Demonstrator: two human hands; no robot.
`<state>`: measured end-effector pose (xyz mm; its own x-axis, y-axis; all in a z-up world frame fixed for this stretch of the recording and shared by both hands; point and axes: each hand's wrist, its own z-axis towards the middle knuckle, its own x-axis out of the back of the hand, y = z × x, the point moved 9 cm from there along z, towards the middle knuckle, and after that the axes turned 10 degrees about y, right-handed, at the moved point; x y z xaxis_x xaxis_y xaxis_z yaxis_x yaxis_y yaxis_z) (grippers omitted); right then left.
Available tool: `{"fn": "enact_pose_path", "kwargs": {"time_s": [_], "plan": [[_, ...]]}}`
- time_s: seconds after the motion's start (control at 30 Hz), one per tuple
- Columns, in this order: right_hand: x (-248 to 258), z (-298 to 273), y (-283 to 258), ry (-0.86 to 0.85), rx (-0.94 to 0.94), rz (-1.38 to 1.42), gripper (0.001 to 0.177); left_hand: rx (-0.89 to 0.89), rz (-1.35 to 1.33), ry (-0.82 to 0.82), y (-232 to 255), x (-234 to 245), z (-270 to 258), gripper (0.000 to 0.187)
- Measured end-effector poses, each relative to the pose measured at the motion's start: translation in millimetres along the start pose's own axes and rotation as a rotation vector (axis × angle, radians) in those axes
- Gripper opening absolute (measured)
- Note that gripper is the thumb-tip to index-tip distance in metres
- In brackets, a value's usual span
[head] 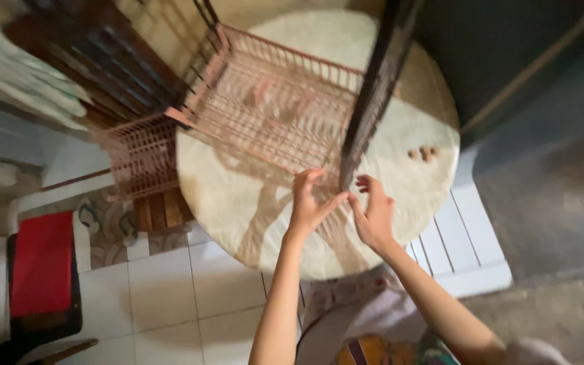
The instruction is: The person assembles a wire rack by attaching black side frames to a pink basket on a round table. They align the parts, insert small wooden knobs into the frame holes, and secure the sides to the basket. The person briefly walks to the sink to retrieve more knobs before returning to finish the assembly.
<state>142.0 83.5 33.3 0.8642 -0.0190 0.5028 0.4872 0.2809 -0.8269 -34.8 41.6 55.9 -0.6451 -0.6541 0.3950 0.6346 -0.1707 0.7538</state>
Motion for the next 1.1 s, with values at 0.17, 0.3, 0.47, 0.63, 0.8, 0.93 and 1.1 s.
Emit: {"fn": "enact_pose_path", "kwargs": {"time_s": [0.17,0.3,0.47,0.63,0.8,0.93,1.1], "plan": [[50.1,25.4,-74.0,0.071,0.210,0.242,0.065,0.269,-0.112,0.313,-86.8,100.8,25.8,0.050],[49.2,43.4,-109.5,0.076,0.288,0.360,0.075,0.461,0.100,0.514,-186.0,178.6,68.9,0.048],[33.9,40.3,-115.1,0.086,0.125,0.578,0.078,0.302,0.141,0.689,-238.2,249.7,116.5,0.039],[9.4,25.5,-86.3,0.123,0.041,0.648,0.054,0.349,0.153,0.768,-268.6,299.9,179.3,0.051],[-26.0,26.5,-31.1,0.291,-0.118,1.149,0.034,0.281,0.168,0.770,-273.1,327.8,251.9,0.063],[-27.3,32.0,-18.7,0.471,-0.030,0.901,0.020,0.268,0.106,0.576,-278.7,306.0,293.4,0.049],[-10.7,38.8,-18.2,0.601,0.039,0.612,0.019,0.267,0.211,0.525,-253.2,301.6,289.0,0.027]]}}
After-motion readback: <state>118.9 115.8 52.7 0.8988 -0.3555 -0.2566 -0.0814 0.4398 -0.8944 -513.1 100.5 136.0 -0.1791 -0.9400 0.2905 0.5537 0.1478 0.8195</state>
